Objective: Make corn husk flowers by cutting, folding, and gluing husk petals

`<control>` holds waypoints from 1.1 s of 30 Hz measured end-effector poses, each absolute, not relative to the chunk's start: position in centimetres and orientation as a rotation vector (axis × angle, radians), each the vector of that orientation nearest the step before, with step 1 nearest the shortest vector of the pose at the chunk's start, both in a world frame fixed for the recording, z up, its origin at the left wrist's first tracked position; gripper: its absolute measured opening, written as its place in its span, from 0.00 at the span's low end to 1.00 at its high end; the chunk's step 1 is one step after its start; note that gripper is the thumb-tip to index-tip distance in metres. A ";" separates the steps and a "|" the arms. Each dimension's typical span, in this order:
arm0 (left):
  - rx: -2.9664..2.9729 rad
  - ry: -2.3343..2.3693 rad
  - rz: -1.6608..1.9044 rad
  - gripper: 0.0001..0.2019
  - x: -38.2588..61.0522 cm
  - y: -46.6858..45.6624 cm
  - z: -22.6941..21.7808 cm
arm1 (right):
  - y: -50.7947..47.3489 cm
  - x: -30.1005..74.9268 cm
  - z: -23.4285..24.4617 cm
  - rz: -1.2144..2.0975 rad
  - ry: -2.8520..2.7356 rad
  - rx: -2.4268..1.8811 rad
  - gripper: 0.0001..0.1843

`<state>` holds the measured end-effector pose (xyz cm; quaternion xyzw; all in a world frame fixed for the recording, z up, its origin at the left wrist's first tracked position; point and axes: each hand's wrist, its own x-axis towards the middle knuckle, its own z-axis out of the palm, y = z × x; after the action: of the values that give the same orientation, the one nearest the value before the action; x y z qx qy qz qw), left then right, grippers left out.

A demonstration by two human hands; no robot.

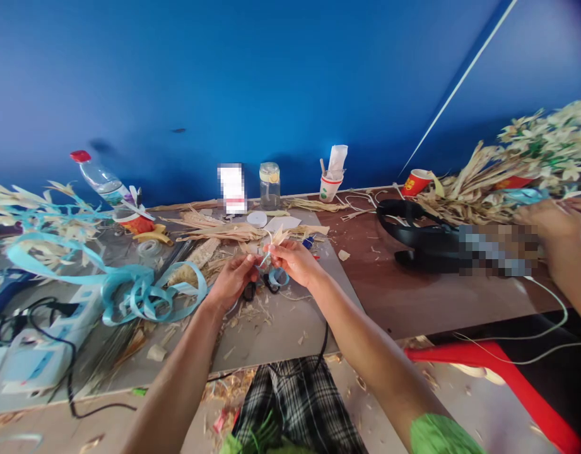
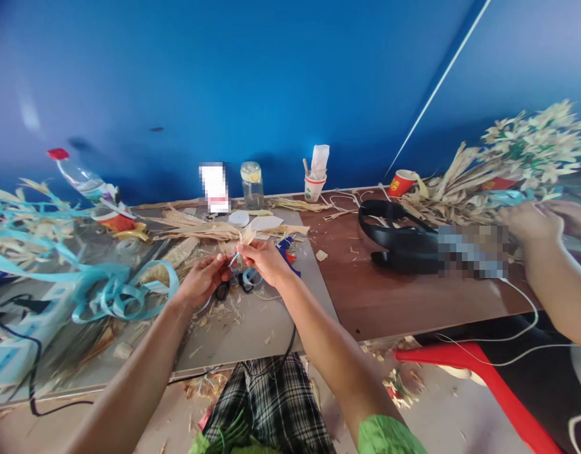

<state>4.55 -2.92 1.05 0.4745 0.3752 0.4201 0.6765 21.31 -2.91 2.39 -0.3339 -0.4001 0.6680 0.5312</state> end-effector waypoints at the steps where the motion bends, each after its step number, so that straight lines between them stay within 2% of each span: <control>1: 1.091 0.844 0.912 0.19 4.6 -3.0 1.1 | -2.9 21.3 2.3 1.590 -0.978 -0.804 0.17; 9: 1.137 0.794 0.804 0.15 4.5 -3.2 0.9 | -3.0 21.1 2.0 1.596 -1.089 -0.836 0.17; 14: 1.035 0.817 0.899 0.13 4.6 -3.2 0.8 | -3.1 21.0 2.2 1.626 -1.088 -0.719 0.19; 23: 0.884 0.807 1.048 0.15 4.7 -2.9 1.2 | -3.0 20.8 1.7 1.587 -1.071 -0.774 0.13; 33: 1.207 0.845 0.958 0.13 5.0 -3.4 1.1 | -3.5 20.2 1.9 1.547 -1.163 -0.816 0.15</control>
<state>5.04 -3.37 1.13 0.5289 0.3701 0.4195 0.6383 20.17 -3.51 1.94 -0.3370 -0.4804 0.6388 0.4975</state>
